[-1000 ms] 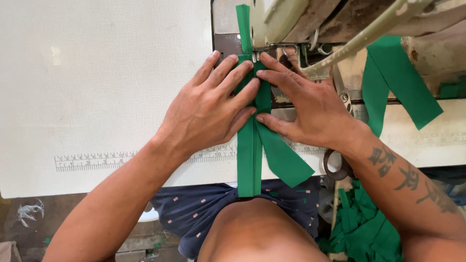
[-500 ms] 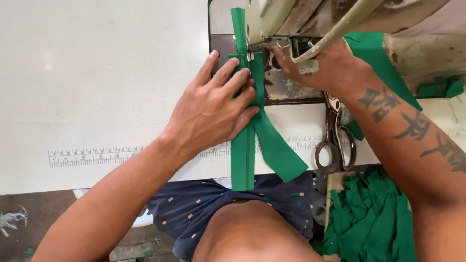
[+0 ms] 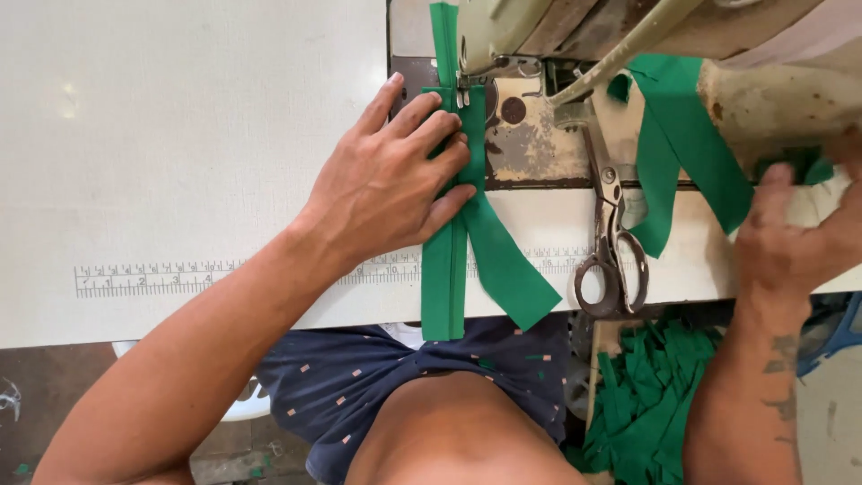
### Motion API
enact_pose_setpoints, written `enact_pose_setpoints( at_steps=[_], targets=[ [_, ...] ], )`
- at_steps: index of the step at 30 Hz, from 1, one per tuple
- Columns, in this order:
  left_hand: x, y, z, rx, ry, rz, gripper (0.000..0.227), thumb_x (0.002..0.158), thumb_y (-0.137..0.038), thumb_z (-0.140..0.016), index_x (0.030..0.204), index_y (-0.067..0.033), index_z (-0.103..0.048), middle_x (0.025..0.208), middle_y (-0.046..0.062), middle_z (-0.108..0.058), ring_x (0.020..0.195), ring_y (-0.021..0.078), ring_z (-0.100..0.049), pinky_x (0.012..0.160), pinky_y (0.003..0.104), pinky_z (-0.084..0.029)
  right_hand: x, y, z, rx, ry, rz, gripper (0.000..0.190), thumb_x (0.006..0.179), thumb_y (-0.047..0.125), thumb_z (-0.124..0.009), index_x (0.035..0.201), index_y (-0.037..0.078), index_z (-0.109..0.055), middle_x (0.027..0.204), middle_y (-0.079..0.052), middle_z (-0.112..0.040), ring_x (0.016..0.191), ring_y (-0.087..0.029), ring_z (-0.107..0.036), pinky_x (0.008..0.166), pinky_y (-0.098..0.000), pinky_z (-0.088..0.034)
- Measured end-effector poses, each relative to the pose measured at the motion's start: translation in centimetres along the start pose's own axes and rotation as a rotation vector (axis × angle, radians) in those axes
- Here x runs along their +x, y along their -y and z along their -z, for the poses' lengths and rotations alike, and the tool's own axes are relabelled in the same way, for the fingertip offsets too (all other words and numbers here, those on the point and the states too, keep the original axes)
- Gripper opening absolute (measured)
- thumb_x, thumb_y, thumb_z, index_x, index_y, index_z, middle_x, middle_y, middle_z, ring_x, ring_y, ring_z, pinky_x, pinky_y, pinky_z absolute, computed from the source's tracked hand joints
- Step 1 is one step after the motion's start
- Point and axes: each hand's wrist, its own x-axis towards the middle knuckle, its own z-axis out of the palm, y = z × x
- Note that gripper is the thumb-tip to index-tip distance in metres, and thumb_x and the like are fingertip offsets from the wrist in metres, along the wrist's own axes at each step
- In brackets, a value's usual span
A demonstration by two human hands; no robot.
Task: The person is folding green fabric strips and sewing them using an industrial sewing machine, then cutting the finished strips with scissors.
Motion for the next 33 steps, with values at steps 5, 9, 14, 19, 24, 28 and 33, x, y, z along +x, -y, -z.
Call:
enact_pose_setpoints(
  at_steps=[5, 9, 14, 19, 24, 28, 33],
  targets=[
    [-0.5, -0.1, 0.2, -0.010, 0.005, -0.057, 0.045, 0.111, -0.054, -0.072, 0.121, -0.0103, -0.080, 0.124, 0.011, -0.071, 0.130, 0.0335, -0.063, 0.125, 0.055, -0.043, -1.6, 0.2, -0.6, 0.247, 0.044, -0.048, 0.025, 0.115, -0.018, -0.071, 0.133, -0.034, -0.078, 0.135, -0.049, -0.074, 0.138, -0.061, -0.066, 0.118, -0.0694, -0.056],
    [-0.8, -0.2, 0.1, -0.045, 0.015, -0.031, 0.049, 0.111, -0.054, -0.070, 0.125, -0.0082, -0.077, 0.129, 0.012, -0.073, 0.133, 0.0337, -0.063, 0.126, 0.056, -0.042, 0.3, 3.1, 1.4, 0.166, 0.079, -0.089, 0.073, 0.113, -0.019, -0.080, 0.173, -0.005, -0.041, 0.165, -0.037, -0.054, 0.152, -0.059, -0.053, 0.124, -0.0698, -0.051],
    [-0.7, 0.0, -0.1, -0.047, 0.017, -0.060, 0.046, 0.113, -0.052, -0.066, 0.127, -0.0090, -0.078, 0.130, 0.012, -0.072, 0.135, 0.0368, -0.063, 0.127, 0.057, -0.040, -2.9, -0.4, -0.9, 0.104, 0.083, -0.152, 0.037, 0.111, -0.009, -0.066, 0.143, -0.018, -0.083, 0.135, -0.045, -0.078, 0.130, -0.069, -0.065, 0.123, -0.0772, -0.045],
    [-0.8, 0.0, -0.1, -0.057, -0.005, -0.042, 0.047, 0.112, -0.051, -0.068, 0.128, -0.0068, -0.076, 0.130, 0.013, -0.071, 0.136, 0.0358, -0.062, 0.126, 0.058, -0.041, 4.0, 9.9, 4.9, 0.286, 0.189, -0.053, 0.046, 0.116, -0.004, -0.073, 0.158, -0.018, -0.062, 0.157, -0.036, -0.062, 0.148, -0.051, -0.056, 0.127, -0.0579, -0.045],
    [-0.9, 0.0, -0.8, -0.078, -0.027, -0.019, 0.049, 0.111, -0.050, -0.070, 0.131, -0.0063, -0.076, 0.132, 0.015, -0.072, 0.139, 0.0377, -0.061, 0.125, 0.063, -0.038, 2.7, 14.0, 1.4, 0.586, 0.529, -0.084, 0.050, 0.110, 0.012, -0.064, 0.159, 0.005, -0.060, 0.171, -0.017, -0.050, 0.161, -0.032, -0.047, 0.135, -0.0479, -0.039],
    [-0.9, -0.3, -0.7, -0.092, -0.024, 0.009, 0.053, 0.111, -0.051, -0.065, 0.134, -0.0037, -0.073, 0.135, 0.018, -0.071, 0.140, 0.0387, -0.058, 0.126, 0.065, -0.037, 7.1, 14.2, 0.3, 0.327, 0.399, 0.083, 0.036, 0.110, 0.012, -0.074, 0.144, 0.001, -0.078, 0.145, -0.017, -0.075, 0.135, -0.036, -0.069, 0.113, -0.0503, -0.051],
    [-1.0, -0.6, -2.4, -0.074, -0.241, 0.003, 0.049, 0.098, -0.047, -0.073, 0.126, -0.0064, -0.075, 0.130, 0.016, -0.070, 0.134, 0.0396, -0.064, 0.121, 0.066, -0.040, 6.8, 12.2, -13.9, 0.244, 0.315, 0.145, 0.031, 0.087, 0.021, -0.080, 0.115, 0.010, -0.071, 0.106, -0.013, -0.074, 0.110, -0.036, -0.075, 0.103, -0.0510, -0.059]
  ],
)
